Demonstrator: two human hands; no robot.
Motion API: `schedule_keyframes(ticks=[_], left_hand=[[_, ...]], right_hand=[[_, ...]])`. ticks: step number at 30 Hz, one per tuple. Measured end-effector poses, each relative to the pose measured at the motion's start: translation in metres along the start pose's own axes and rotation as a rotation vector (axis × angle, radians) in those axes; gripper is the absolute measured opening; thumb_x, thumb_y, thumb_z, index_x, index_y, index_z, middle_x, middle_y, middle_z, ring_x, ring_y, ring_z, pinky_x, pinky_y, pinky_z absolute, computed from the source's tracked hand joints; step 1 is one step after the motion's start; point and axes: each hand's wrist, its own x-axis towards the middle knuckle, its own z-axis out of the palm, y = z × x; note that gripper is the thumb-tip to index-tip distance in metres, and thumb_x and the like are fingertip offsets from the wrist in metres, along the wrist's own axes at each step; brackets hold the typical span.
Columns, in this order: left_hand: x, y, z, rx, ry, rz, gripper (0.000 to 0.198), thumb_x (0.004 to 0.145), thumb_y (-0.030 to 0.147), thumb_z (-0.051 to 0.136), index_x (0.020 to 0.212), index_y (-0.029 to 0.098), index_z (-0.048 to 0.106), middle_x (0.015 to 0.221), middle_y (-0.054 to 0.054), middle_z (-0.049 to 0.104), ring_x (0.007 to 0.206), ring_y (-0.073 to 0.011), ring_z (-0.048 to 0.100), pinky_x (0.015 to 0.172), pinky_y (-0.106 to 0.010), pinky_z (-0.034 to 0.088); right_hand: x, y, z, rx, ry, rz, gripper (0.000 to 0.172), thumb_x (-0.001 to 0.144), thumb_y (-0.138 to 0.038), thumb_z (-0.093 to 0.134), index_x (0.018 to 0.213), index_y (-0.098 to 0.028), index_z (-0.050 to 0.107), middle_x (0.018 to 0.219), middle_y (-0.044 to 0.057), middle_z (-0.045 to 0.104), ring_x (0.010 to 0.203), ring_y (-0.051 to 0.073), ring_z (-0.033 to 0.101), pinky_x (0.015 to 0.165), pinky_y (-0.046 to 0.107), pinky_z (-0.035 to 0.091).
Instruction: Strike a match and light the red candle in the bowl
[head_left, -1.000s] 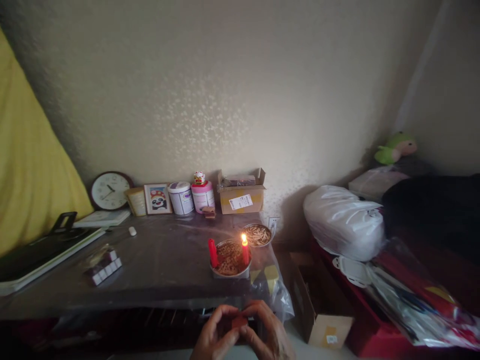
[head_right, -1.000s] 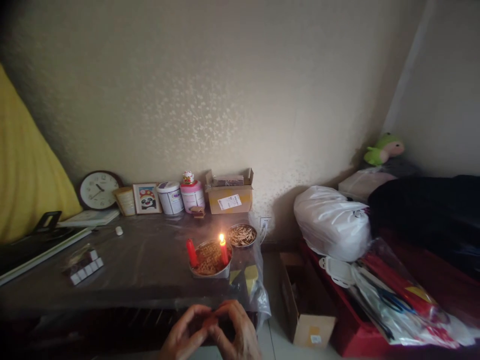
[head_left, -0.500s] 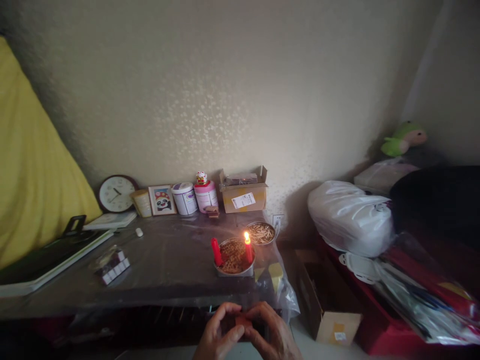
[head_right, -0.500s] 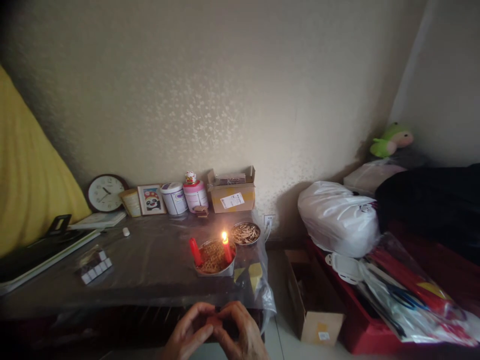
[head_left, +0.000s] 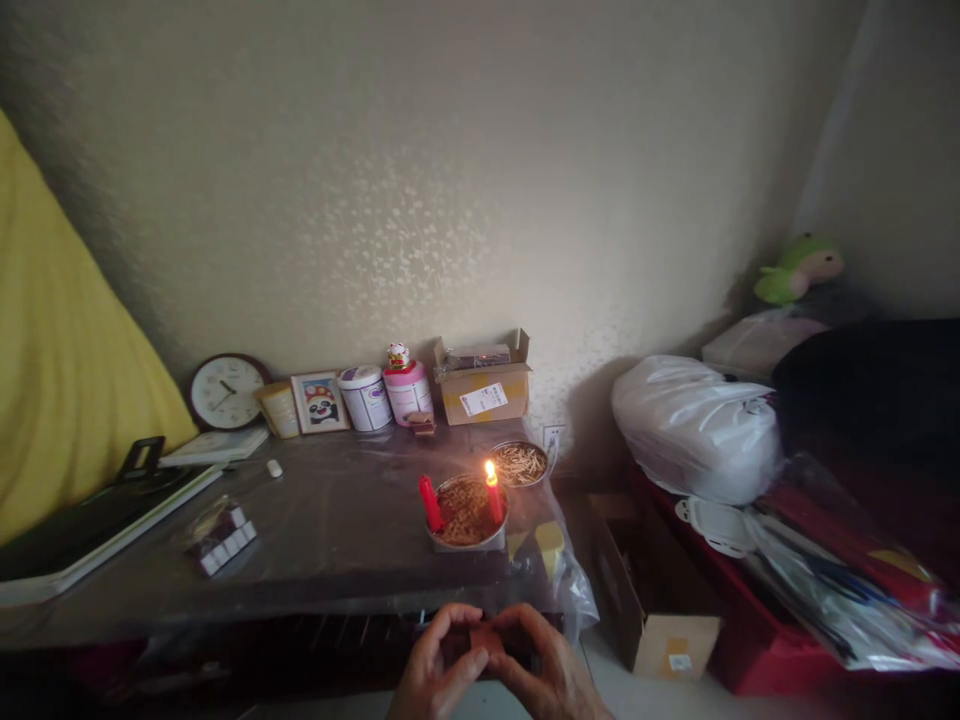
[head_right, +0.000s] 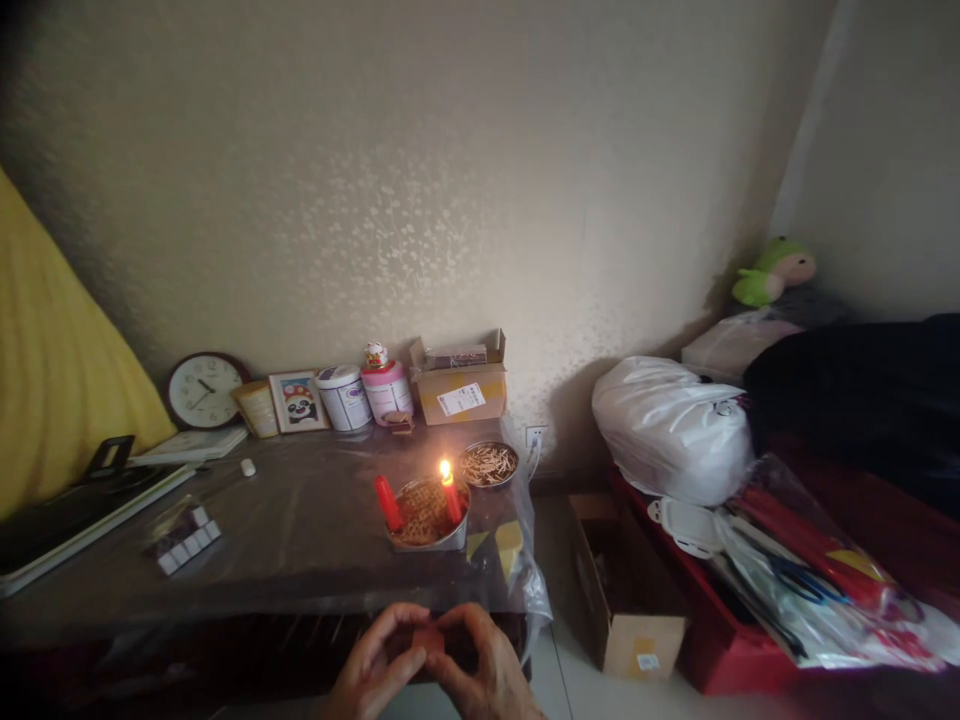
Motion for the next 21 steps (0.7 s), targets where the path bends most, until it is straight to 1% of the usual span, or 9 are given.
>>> schedule_keyframes(ticks=[4,9,13,18,21], left_hand=[[0.002,-0.004,-0.002,0.006,-0.026,0.002,0.036,0.069,0.044,0.068,0.094,0.022,0.057,0.081,-0.004,0.069,0.077,-0.0202,0.063,0.075,-0.038,0.049],[0.002,-0.006,-0.003,-0.019,-0.03,-0.004,0.035,0.069,0.042,0.069,0.095,0.021,0.056,0.081,-0.003,0.068,0.077,-0.0189,0.063,0.076,-0.037,0.049],[0.001,-0.003,-0.002,-0.023,-0.028,0.006,0.036,0.069,0.042,0.07,0.095,0.02,0.056,0.08,-0.004,0.069,0.077,-0.0191,0.063,0.074,-0.035,0.048],[0.001,0.002,0.001,-0.016,-0.019,0.008,0.034,0.068,0.037,0.071,0.093,0.019,0.057,0.074,-0.002,0.069,0.07,-0.0159,0.061,0.069,-0.03,0.045],[0.001,0.007,0.001,0.023,-0.015,0.007,0.033,0.069,0.035,0.071,0.094,0.018,0.057,0.077,-0.003,0.068,0.073,-0.0158,0.06,0.069,-0.029,0.043]], right_hand=[[-0.001,-0.004,-0.001,0.027,-0.01,0.016,0.033,0.08,-0.046,0.061,0.096,-0.017,0.061,0.094,0.005,0.07,0.09,0.02,0.065,0.079,0.027,0.049],[0.0,-0.003,0.0,-0.007,-0.006,0.001,0.034,0.08,-0.048,0.06,0.095,-0.017,0.062,0.093,0.005,0.07,0.089,0.02,0.065,0.077,0.026,0.049],[0.0,-0.002,-0.001,-0.022,-0.032,-0.009,0.033,0.081,-0.049,0.059,0.096,-0.019,0.061,0.094,0.004,0.07,0.089,0.019,0.064,0.078,0.025,0.049],[0.002,-0.005,-0.003,-0.066,-0.068,-0.001,0.033,0.083,-0.05,0.055,0.097,-0.021,0.06,0.096,0.003,0.069,0.092,0.019,0.064,0.082,0.024,0.048],[0.002,-0.006,-0.003,-0.096,-0.093,0.014,0.035,0.082,-0.052,0.054,0.097,-0.021,0.06,0.095,0.004,0.069,0.091,0.019,0.064,0.082,0.024,0.048]])
